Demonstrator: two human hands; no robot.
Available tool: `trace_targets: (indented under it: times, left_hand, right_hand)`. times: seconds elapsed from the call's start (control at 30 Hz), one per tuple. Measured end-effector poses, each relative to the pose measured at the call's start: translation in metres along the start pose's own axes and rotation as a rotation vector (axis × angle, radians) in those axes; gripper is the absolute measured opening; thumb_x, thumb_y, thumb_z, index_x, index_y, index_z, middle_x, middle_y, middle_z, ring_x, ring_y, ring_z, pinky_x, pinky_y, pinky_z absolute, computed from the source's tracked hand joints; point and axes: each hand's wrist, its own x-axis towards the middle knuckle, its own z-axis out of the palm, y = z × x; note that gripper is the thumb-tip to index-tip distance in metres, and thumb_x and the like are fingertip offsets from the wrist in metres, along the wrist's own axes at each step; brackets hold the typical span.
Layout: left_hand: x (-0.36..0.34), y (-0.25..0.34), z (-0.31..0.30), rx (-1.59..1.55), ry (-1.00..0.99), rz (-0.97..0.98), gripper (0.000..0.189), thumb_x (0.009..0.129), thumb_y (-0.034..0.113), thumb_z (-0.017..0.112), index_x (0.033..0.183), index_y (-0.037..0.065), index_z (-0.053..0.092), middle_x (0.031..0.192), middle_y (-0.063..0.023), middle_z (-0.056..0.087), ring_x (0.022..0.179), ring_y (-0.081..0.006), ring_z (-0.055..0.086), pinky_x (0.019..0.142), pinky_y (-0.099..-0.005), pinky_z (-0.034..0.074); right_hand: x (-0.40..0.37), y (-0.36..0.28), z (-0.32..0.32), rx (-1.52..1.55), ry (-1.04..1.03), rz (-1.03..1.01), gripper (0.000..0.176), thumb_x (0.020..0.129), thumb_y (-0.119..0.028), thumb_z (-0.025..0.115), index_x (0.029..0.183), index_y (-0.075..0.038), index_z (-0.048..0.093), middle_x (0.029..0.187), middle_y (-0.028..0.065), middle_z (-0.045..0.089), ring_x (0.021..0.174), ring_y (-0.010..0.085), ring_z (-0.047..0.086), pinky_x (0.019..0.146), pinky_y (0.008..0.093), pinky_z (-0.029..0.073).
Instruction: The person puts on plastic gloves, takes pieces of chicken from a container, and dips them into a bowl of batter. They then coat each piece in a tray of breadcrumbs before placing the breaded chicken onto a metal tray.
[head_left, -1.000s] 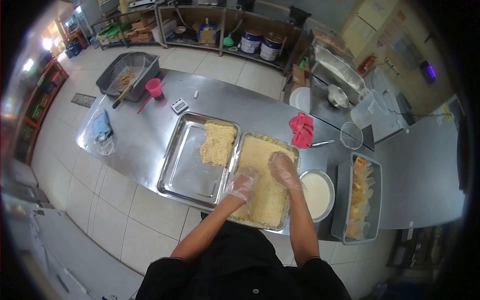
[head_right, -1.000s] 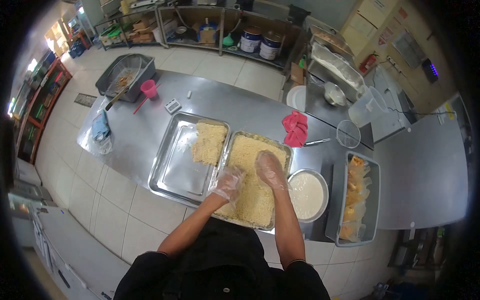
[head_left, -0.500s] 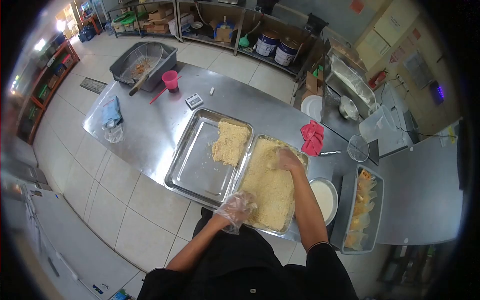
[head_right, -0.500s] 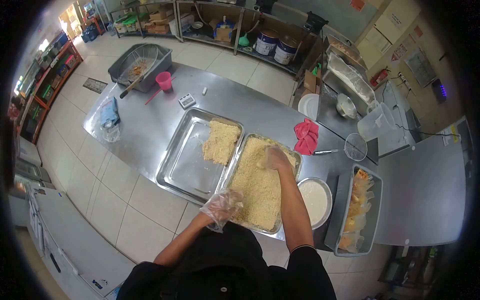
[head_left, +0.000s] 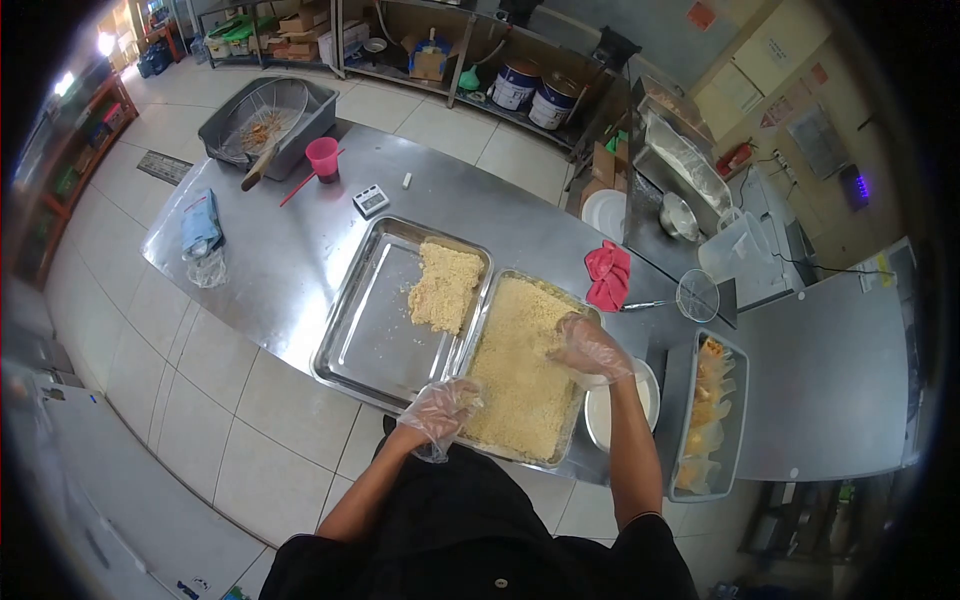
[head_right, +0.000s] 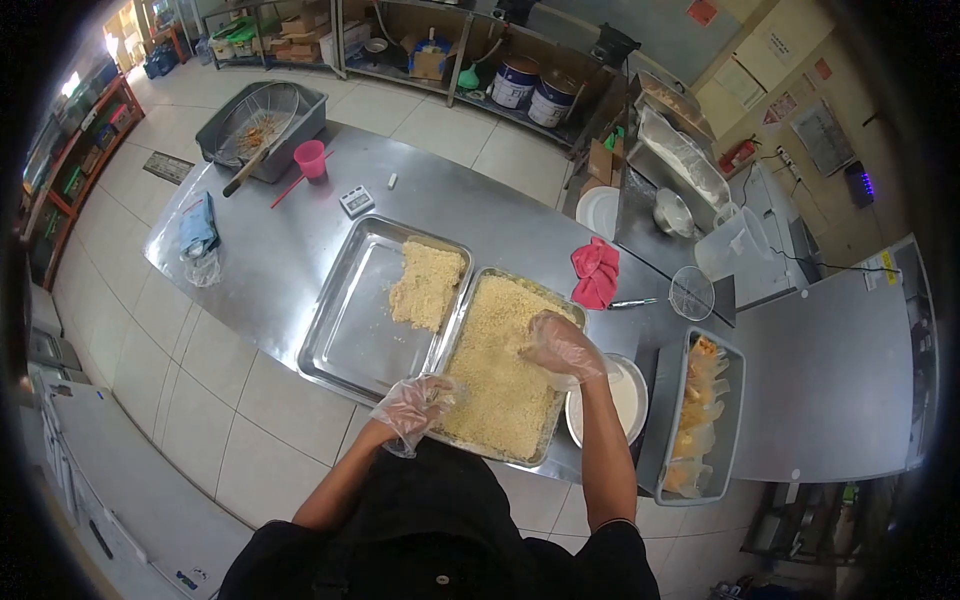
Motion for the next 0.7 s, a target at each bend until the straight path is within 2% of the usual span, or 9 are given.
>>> trace_targets:
  times: [0.17,0.23,0.27,0.33,0.37,0.43,0.53,0.57,0.7]
  left_hand:
    - [0.009,-0.013,-0.016,-0.025,0.073,-0.1,0.032,0.091,0.027,0.067,0.115,0.006,0.062,0.106,-0.0136,0.069,0.095,-0.0289,0.067,0.084,-0.036,0.053]
    - [0.01,-0.024,-0.026,0.077,0.121,-0.115,0.031,0.093,0.027,0.062,0.117,0.007,0.062,0.11,-0.0141,0.069,0.1,-0.0294,0.067,0.087,-0.0359,0.053]
    - [0.01,-0.026,-0.034,0.081,0.126,-0.116,0.031,0.093,0.027,0.062,0.117,0.007,0.062,0.11,-0.0141,0.069,0.1,-0.0294,0.067,0.087,-0.0359,0.053]
    - [0.009,-0.029,-0.049,0.114,0.232,-0.148,0.035,0.088,0.008,0.064,0.122,0.004,0.061,0.112,-0.0119,0.069,0.104,-0.0234,0.066,0.094,-0.0324,0.051]
    - [0.007,-0.036,-0.053,0.152,0.3,-0.155,0.037,0.088,0.009,0.063,0.124,0.004,0.06,0.115,-0.0126,0.068,0.106,-0.0242,0.066,0.096,-0.0322,0.049]
    - [0.005,-0.031,-0.062,0.054,0.443,-0.173,0.035,0.091,0.017,0.061,0.123,0.003,0.06,0.115,-0.0152,0.068,0.107,-0.029,0.065,0.097,-0.0351,0.049]
    - [0.004,-0.062,-0.073,-0.039,0.588,-0.246,0.04,0.095,0.027,0.058,0.125,0.0,0.059,0.115,-0.0207,0.066,0.109,-0.0361,0.064,0.101,-0.041,0.047]
    - [0.006,-0.071,-0.076,0.121,0.611,-0.235,0.042,0.094,0.027,0.058,0.127,0.0,0.058,0.122,-0.0211,0.063,0.113,-0.0361,0.061,0.102,-0.0412,0.046]
    - [0.026,-0.071,-0.066,0.505,0.529,-0.249,0.052,0.093,0.028,0.059,0.137,0.001,0.051,0.143,-0.0217,0.047,0.131,-0.0362,0.047,0.108,-0.0432,0.04]
  right_hand:
    - [0.005,-0.039,-0.007,0.153,0.098,0.013,0.044,0.071,-0.028,0.081,0.094,0.006,0.065,0.089,0.0225,0.067,0.085,0.0321,0.066,0.079,0.0423,0.051]
    - [0.015,-0.051,0.01,0.635,0.141,-0.015,0.046,0.076,-0.026,0.081,0.102,0.008,0.065,0.091,0.0192,0.068,0.085,0.0274,0.066,0.079,0.0404,0.051]
    - [0.023,-0.058,0.021,0.635,0.14,-0.022,0.046,0.076,-0.026,0.081,0.102,0.008,0.065,0.091,0.0192,0.068,0.085,0.0274,0.066,0.079,0.0404,0.051]
    - [0.042,-0.07,0.051,0.623,0.324,-0.095,0.046,0.079,-0.025,0.08,0.106,0.009,0.064,0.092,0.0155,0.069,0.089,0.0245,0.066,0.08,0.0361,0.052]
    - [0.053,-0.076,0.069,0.624,0.323,-0.099,0.046,0.079,-0.025,0.08,0.106,0.009,0.064,0.092,0.0155,0.069,0.089,0.0245,0.066,0.08,0.0361,0.052]
    - [0.07,-0.082,0.104,1.324,0.22,-0.093,0.04,0.085,-0.023,0.076,0.112,0.005,0.065,0.093,0.0075,0.068,0.085,0.0134,0.062,0.08,0.0309,0.051]
    - [0.07,-0.068,0.124,0.959,0.067,0.156,0.047,0.082,-0.031,0.079,0.106,0.007,0.066,0.097,0.0154,0.069,0.094,0.0229,0.066,0.085,0.0314,0.052]
    - [0.064,-0.07,0.116,0.715,0.079,0.225,0.05,0.084,-0.038,0.076,0.106,0.005,0.067,0.098,0.0149,0.069,0.093,0.0224,0.066,0.083,0.0329,0.052]
    - [0.026,-0.04,0.092,0.605,0.247,0.312,0.054,0.084,-0.045,0.074,0.106,0.004,0.068,0.095,0.0137,0.069,0.091,0.0221,0.066,0.081,0.034,0.052]
